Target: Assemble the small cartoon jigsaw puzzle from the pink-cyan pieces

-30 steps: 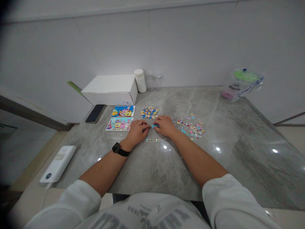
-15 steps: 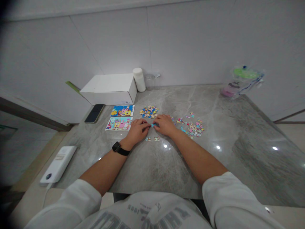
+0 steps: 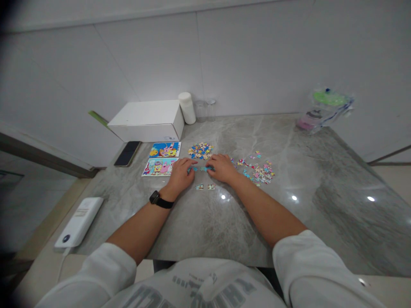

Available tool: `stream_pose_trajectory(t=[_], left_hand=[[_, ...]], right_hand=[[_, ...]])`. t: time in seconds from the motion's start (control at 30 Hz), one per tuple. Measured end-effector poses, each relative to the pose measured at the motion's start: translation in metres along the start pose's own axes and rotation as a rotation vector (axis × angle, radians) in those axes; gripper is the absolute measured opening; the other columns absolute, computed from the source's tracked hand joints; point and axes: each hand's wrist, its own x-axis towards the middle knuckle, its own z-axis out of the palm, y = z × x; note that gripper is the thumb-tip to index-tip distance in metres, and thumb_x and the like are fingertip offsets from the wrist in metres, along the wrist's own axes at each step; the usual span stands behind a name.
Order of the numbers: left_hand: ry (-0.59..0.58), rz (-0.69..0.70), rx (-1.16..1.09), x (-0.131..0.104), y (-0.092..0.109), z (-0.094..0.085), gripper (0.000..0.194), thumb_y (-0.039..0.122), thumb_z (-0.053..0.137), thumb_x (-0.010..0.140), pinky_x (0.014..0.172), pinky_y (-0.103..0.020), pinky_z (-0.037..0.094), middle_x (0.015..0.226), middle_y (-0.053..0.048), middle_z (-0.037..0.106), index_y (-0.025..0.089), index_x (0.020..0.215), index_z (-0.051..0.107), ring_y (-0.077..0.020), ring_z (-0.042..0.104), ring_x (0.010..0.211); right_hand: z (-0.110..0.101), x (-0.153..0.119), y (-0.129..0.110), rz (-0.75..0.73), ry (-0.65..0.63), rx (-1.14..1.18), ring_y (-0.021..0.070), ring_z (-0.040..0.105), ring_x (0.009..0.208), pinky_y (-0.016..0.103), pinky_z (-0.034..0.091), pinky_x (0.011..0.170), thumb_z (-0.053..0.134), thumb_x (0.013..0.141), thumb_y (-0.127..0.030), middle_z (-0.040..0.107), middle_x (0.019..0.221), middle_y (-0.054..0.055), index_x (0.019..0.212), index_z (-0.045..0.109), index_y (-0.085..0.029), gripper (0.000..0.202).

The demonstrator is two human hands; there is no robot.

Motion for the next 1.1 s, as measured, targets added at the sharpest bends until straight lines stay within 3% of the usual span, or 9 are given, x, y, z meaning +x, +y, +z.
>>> stream_pose_trajectory(t=[0.23, 0.57, 0.73, 0.83, 1.1], left_hand=[[-0.064, -0.087, 0.125, -0.001, 0.001, 0.001, 0.022, 0.026, 0.062, 0.097, 0.101, -0.050, 0.044, 0.117, -0.009, 0.072, 0.027, 0.113, 0.076, -0.0310, 0.062, 0.115], [-0.054, -0.080, 0.122, -0.003, 0.005, -0.002, 0.020, 0.028, 0.062, 0.098, 0.099, -0.049, 0.043, 0.113, -0.009, 0.073, 0.026, 0.111, 0.077, -0.0313, 0.062, 0.112], [-0.013, -0.077, 0.094, -0.002, 0.005, -0.003, 0.022, 0.028, 0.060, 0.099, 0.100, -0.049, 0.043, 0.116, -0.008, 0.073, 0.026, 0.114, 0.076, -0.0305, 0.063, 0.114], [0.007, -0.064, 0.061, -0.001, 0.005, -0.005, 0.023, 0.027, 0.059, 0.099, 0.102, -0.048, 0.043, 0.118, -0.008, 0.073, 0.026, 0.115, 0.075, -0.0300, 0.063, 0.116], [0.063, 0.128, -0.106, 0.002, 0.004, -0.003, 0.021, 0.024, 0.057, 0.100, 0.101, -0.045, 0.048, 0.112, -0.008, 0.075, 0.023, 0.112, 0.075, -0.0272, 0.066, 0.111]], right_hand=[[-0.001, 0.000, -0.001, 0.002, 0.003, 0.010, 0.0294, 0.063, 0.115, 0.043, 0.042, 0.101, 0.074, 0.093, -0.031, 0.074, 0.115, 0.009, 0.111, 0.080, -0.026, 0.020], [-0.003, -0.002, -0.004, -0.006, 0.013, 0.014, 0.0287, 0.063, 0.115, 0.043, 0.042, 0.102, 0.071, 0.095, -0.031, 0.075, 0.115, 0.008, 0.111, 0.079, -0.026, 0.019], [-0.010, 0.002, -0.002, 0.049, 0.125, 0.084, 0.0279, 0.063, 0.117, 0.043, 0.042, 0.105, 0.067, 0.095, -0.026, 0.074, 0.119, 0.008, 0.112, 0.078, -0.025, 0.020], [-0.030, 0.006, 0.005, 0.108, 0.256, 0.140, 0.0273, 0.064, 0.115, 0.043, 0.044, 0.107, 0.061, 0.098, -0.026, 0.074, 0.118, 0.009, 0.113, 0.078, -0.025, 0.023], [-0.112, -0.008, 0.031, 0.189, 0.668, 0.150, 0.0265, 0.065, 0.102, 0.042, 0.049, 0.099, 0.059, 0.094, -0.022, 0.074, 0.103, 0.008, 0.102, 0.078, -0.022, 0.021]])
